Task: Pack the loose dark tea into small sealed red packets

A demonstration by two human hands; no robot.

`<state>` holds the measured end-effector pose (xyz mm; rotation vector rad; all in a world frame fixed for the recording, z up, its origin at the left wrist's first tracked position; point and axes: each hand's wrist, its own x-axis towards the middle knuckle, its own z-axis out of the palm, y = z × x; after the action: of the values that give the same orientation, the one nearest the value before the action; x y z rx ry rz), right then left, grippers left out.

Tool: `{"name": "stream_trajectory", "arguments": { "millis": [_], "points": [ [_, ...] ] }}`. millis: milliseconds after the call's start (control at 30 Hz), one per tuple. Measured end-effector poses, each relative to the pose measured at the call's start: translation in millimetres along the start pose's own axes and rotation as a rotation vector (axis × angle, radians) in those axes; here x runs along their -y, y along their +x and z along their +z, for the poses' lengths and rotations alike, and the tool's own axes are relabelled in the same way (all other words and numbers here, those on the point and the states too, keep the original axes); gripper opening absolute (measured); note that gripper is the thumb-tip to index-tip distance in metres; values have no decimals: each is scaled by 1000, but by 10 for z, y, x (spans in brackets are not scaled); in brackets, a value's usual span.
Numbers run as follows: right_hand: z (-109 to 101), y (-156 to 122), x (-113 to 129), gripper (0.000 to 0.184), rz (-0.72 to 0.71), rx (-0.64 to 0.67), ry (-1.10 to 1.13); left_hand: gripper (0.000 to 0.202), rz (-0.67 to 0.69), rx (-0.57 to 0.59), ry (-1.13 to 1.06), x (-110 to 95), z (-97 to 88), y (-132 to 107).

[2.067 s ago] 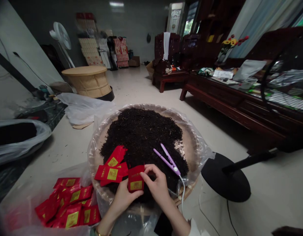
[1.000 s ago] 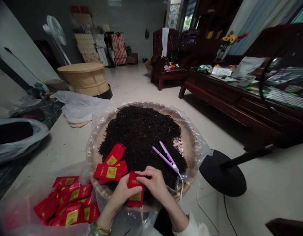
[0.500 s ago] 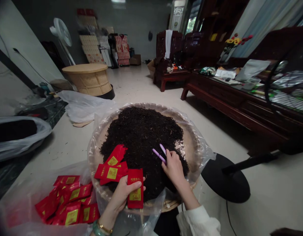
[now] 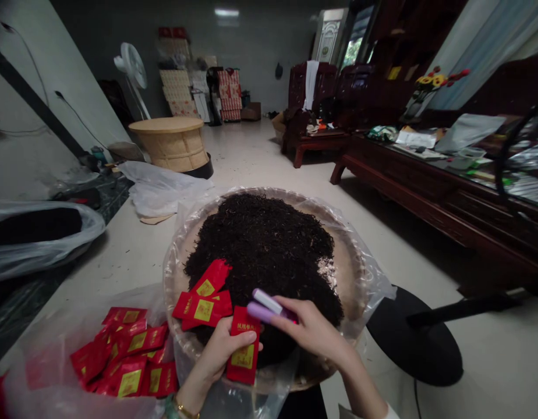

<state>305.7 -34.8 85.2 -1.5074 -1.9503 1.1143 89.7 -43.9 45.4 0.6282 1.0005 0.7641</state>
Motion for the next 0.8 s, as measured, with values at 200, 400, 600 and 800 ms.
{"name": "stream_trajectory", "arguments": {
  "millis": [200,400,600,800],
  "points": [
    [133,38,378,58,-32,167,-95,40,82,10,170,-3,3,-21],
    [135,99,373,37,-59,177,-95,42,38,0,155,-8,3,-55],
    [144,122,363,40,-74,171,-109,35,18,20,189,38,-29,0],
    [152,108,384,36,-88,144,-91,35,15,0,179,90,-56,33]
  ]
}}
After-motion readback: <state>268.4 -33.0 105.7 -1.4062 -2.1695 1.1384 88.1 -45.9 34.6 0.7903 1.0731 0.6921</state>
